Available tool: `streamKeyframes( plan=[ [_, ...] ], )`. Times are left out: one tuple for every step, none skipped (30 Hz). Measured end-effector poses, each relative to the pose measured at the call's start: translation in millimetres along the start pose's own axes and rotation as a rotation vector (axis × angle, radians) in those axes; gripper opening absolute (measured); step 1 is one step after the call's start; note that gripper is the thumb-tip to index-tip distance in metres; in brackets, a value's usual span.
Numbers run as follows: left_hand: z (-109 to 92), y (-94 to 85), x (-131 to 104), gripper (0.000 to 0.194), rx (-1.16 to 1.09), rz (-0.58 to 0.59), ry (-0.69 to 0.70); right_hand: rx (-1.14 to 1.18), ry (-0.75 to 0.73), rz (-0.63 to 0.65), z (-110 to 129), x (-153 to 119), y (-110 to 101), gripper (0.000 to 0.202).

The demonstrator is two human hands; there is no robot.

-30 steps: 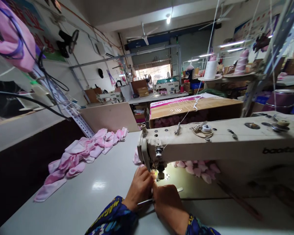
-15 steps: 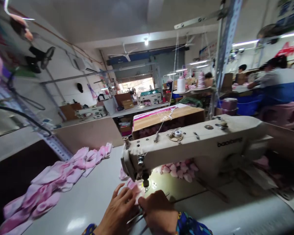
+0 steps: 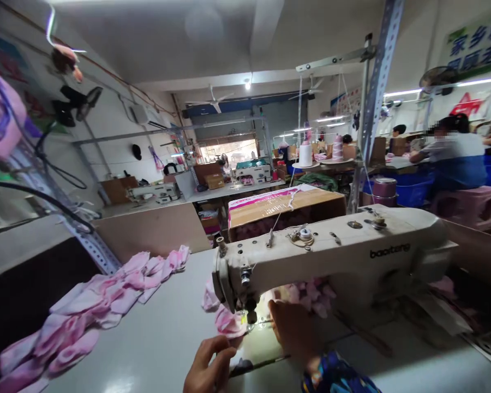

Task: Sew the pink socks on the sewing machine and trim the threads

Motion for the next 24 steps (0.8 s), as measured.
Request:
streamKeyframes(
  plan=[
    [-2.1, 2.9, -4.1, 0.030, -0.023, 0.000, -0.035, 0.031, 0.012, 0.004, 3.8, -8.3, 5.6, 0.029],
    [-5.0, 6.0, -7.5, 0.033, -0.042, 0.007, -0.059, 0.081, 0.030, 0.000, 7.3, -17.1, 10.1, 0.028],
    [-8.7, 9.1, -9.5, 0.037, -0.063, 0.016, -0.082, 0.157, 0.041, -0.013, 10.1, -25.6, 12.8, 0.026],
    [-13.3, 12.2, -9.9, 0.040, -0.092, 0.032, -0.105, 0.253, 0.041, -0.020, 12.2, -33.4, 13.4, 0.025],
    [-18.6, 15.2, -8.7, 0.044, -0.133, 0.051, -0.125, 0.358, 0.024, -0.016, 13.5, -39.9, 12.2, 0.023],
    [-24.1, 17.7, -6.1, 0.046, -0.188, 0.063, -0.161, 0.465, -0.012, -0.005, 14.0, -45.0, 9.5, 0.022],
    [-29.5, 20.0, -2.5, 0.046, -0.254, 0.086, -0.195, 0.559, -0.046, 0.019, 13.8, -48.6, 5.9, 0.021],
    [-34.6, 21.6, 1.3, 0.045, -0.321, 0.096, -0.226, 0.644, -0.074, 0.049, 12.9, -50.9, 2.1, 0.020],
    [-38.9, 22.6, 4.6, 0.042, -0.382, 0.101, -0.262, 0.714, -0.089, 0.073, 11.6, -52.4, -1.4, 0.020],
    [-42.5, 23.2, 6.8, 0.038, -0.437, 0.107, -0.306, 0.774, -0.094, 0.083, 10.2, -53.3, -4.3, 0.019],
    [-45.4, 23.2, 7.6, 0.034, -0.485, 0.106, -0.355, 0.819, -0.081, 0.075, 8.8, -53.9, -6.7, 0.018],
    [-47.9, 22.7, 6.9, 0.032, -0.526, 0.101, -0.411, 0.848, -0.065, 0.073, 8.0, -54.5, -8.5, 0.018],
    [-50.1, 21.7, 4.9, 0.031, -0.563, 0.090, -0.465, 0.860, -0.052, 0.076, 7.9, -55.1, -9.7, 0.017],
    [-52.2, 20.0, 2.2, 0.032, -0.596, 0.078, -0.509, 0.858, -0.041, 0.084, 8.6, -55.6, -10.8, 0.016],
    [-54.5, 17.8, -0.6, 0.034, -0.622, 0.065, -0.536, 0.850, -0.032, 0.101, 9.9, -56.0, -11.7, 0.015],
    [-57.0, 15.1, -3.1, 0.036, -0.643, 0.054, -0.546, 0.849, -0.023, 0.121, 11.8, -56.1, -12.6, 0.014],
    [-59.6, 11.9, -5.0, 0.037, -0.657, 0.051, -0.545, 0.862, -0.015, 0.144, 14.2, -56.0, -13.5, 0.012],
    [-62.0, 8.5, -6.1, 0.035, -0.666, 0.054, -0.539, 0.886, 0.000, 0.161, 16.7, -55.5, -14.4, 0.010],
    [-64.3, 5.1, -6.5, 0.032, -0.669, 0.056, -0.536, 0.916, 0.022, 0.169, 19.2, -54.9, -15.2, 0.008],
    [-66.0, 1.8, -6.5, 0.028, -0.665, 0.049, -0.551, 0.950, 0.037, 0.180, 21.7, -54.2, -16.0, 0.007],
    [-67.2, -1.2, -6.2, 0.024, -0.662, 0.035, -0.588, 0.982, 0.047, 0.188, 24.2, -53.6, -16.6, 0.008],
    [-67.9, -3.7, -5.9, 0.021, -0.665, 0.020, -0.644, 1.008, 0.053, 0.197, 26.7, -53.2, -17.3, 0.010],
    [-68.3, -5.5, -5.7, 0.020, -0.680, 0.010, -0.718, 1.031, 0.055, 0.207, 29.1, -53.1, -18.2, 0.013],
    [-68.3, -6.8, -5.9, 0.021, -0.710, 0.005, -0.805, 1.054, 0.057, 0.217, 31.3, -53.4, -19.4, 0.016]
  ],
)
Point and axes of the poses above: each hand's wrist, its own x-axis towards the middle knuckle, its own y-axis out of the palm, z = x × y, the point moved 1 cm from there along x, towards the middle knuckle, and after that the axes turned 3 degrees about -z, right-handed, at the moved point
